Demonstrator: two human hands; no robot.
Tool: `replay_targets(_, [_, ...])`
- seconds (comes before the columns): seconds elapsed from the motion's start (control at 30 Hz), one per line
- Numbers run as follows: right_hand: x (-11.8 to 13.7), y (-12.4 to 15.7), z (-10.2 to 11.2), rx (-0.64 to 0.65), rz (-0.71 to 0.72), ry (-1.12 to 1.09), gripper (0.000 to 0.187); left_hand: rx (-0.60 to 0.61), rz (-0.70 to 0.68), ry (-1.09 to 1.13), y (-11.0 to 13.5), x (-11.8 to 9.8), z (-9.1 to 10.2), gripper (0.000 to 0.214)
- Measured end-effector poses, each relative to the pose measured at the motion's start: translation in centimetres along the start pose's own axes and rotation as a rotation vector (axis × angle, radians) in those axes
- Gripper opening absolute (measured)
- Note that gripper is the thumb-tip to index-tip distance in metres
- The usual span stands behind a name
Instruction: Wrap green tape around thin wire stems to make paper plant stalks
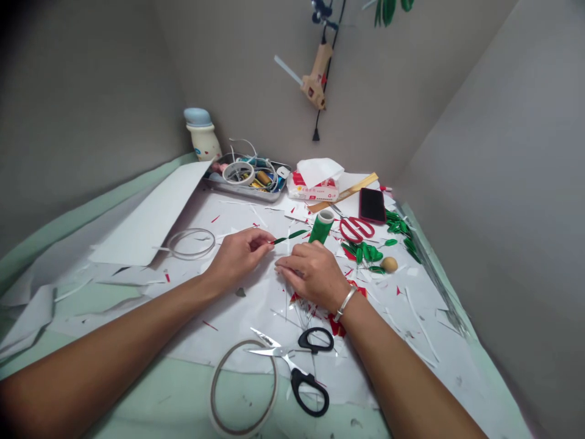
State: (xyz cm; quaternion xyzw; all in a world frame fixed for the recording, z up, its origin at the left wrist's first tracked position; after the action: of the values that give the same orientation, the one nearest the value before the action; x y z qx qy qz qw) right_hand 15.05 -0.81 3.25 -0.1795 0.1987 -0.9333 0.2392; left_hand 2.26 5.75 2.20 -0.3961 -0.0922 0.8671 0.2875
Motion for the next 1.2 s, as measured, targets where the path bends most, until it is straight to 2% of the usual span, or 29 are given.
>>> replay_targets(0.43, [0.1, 0.2, -0.2, 0.028, -0.025, -0.009, 0.016, 0.009, 0.059, 0.039, -0.1, 0.2, 0.1, 0.018])
replay_targets(0.57, [0.0, 0.0, -0.1, 0.025, -0.037, -0.023, 0.015, -0.015, 0.086, 0.066, 0.0, 0.2, 0.3, 0.030])
replay_targets(0.63, [0.0, 0.0, 0.0, 0.023, -0.036, -0.028, 0.014, -0.001, 0.085, 0.077, 0.0, 0.3, 0.2, 0.024])
replay_targets(0.73, [0.0, 0.0, 0.0, 0.026, -0.030, -0.027, 0.013, 0.028, 0.031, 0.044, 0.0, 0.1, -0.1, 0.014])
replay_targets(0.97, [-0.2, 0.0, 0.6, -0.015, -0.050, -0.041, 0.015, 0.048, -0.134, -0.105, 0.2, -0.7, -0.3, 0.017])
replay_targets(1.2, [-1.9, -0.4, 1.3, -0.054, -0.144, -0.138, 0.015, 0.037, -0.174, -0.125, 0.3, -1.1, -0.3, 0.018])
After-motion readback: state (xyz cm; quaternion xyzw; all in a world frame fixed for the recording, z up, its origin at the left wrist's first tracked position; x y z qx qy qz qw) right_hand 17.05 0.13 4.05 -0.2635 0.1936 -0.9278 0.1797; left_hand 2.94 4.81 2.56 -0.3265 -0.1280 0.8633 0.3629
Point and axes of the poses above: each hand's wrist, its own y-axis away from the middle knuckle, its own z-axis out of the back of the hand, x = y × z, the point moved 7 cm from there along -y, towards the middle knuckle, and after that the axes turned 7 degrees about -z, right-handed, at the moved point
